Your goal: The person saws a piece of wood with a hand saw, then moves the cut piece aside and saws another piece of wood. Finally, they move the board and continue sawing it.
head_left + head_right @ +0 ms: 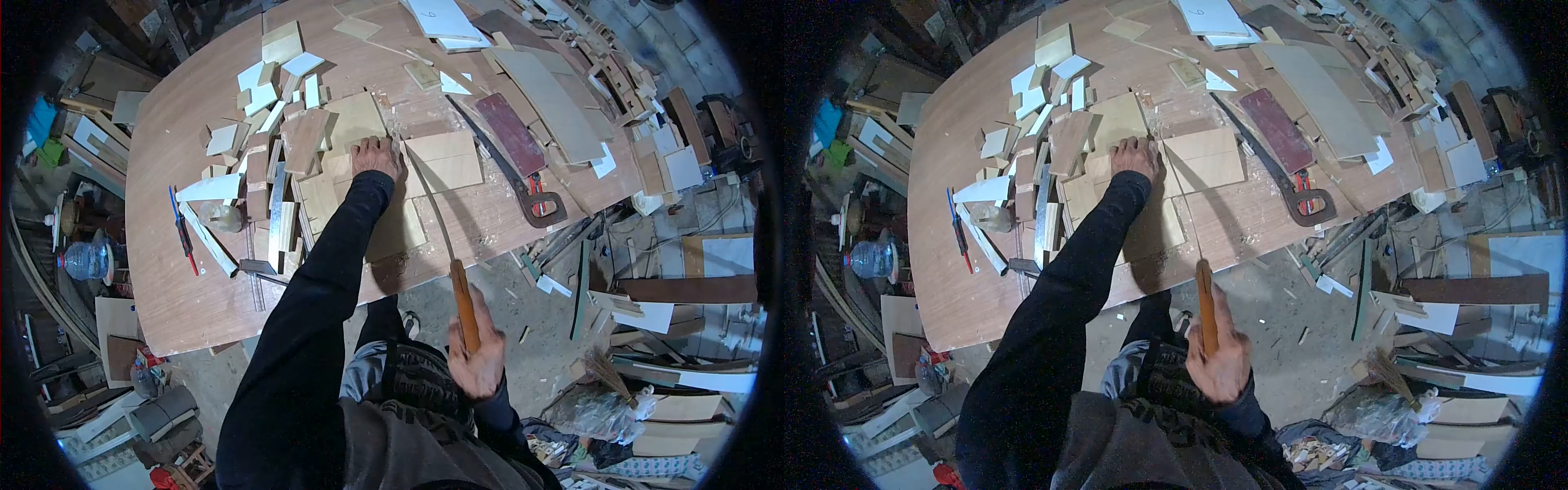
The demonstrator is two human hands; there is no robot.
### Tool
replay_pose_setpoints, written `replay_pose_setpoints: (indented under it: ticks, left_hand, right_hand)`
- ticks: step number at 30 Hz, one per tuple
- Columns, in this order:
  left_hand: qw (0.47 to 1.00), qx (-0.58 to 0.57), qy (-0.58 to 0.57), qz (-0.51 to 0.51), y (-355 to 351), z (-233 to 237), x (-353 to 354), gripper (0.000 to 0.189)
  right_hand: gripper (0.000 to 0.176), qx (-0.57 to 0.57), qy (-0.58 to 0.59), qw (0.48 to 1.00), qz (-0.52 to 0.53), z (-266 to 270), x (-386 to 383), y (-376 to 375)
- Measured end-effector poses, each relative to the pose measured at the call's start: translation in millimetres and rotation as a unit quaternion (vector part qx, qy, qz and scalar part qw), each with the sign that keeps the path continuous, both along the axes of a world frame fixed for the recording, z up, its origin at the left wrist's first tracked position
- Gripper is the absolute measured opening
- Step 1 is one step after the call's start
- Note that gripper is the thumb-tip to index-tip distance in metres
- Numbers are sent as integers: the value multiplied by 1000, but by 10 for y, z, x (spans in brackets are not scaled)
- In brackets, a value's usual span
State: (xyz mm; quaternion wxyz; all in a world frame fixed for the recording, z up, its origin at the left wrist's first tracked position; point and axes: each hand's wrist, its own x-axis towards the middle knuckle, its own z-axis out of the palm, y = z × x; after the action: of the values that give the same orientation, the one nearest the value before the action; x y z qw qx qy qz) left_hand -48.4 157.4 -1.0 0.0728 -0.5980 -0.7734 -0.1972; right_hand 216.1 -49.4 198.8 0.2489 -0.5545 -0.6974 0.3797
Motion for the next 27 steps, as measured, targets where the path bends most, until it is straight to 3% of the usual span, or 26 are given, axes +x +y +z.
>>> replay_pose_setpoints:
  ticks: [2, 4, 9, 19, 23, 27]
  left_hand:
    - [1000, 6, 6, -3, -14, -6, 5, 25]
    - [1000, 10, -4, 7, 17, 33, -6, 23]
    - [1000, -5, 8, -1, 3, 15, 13, 22]
    - [1000, -6, -1, 2, 49, 16, -8, 25]
    - [1000, -17, -2, 12, 31, 16, -17, 25]
    - [1000, -17, 10, -11, 86, -52, -8, 24]
  right_hand:
    - [57, -27, -17, 999, -10, -12, -8, 22]
    - [58, 47, 36, 998, 12, -73, 4, 64]
    - [57, 10, 24, 1000, 4, 4, -9, 55]
    - [58, 54, 15, 998, 24, -65, 41, 101]
    - [58, -11, 20, 1000, 0, -32, -66, 211]
    - [56, 34, 27, 999, 12, -75, 54, 206]
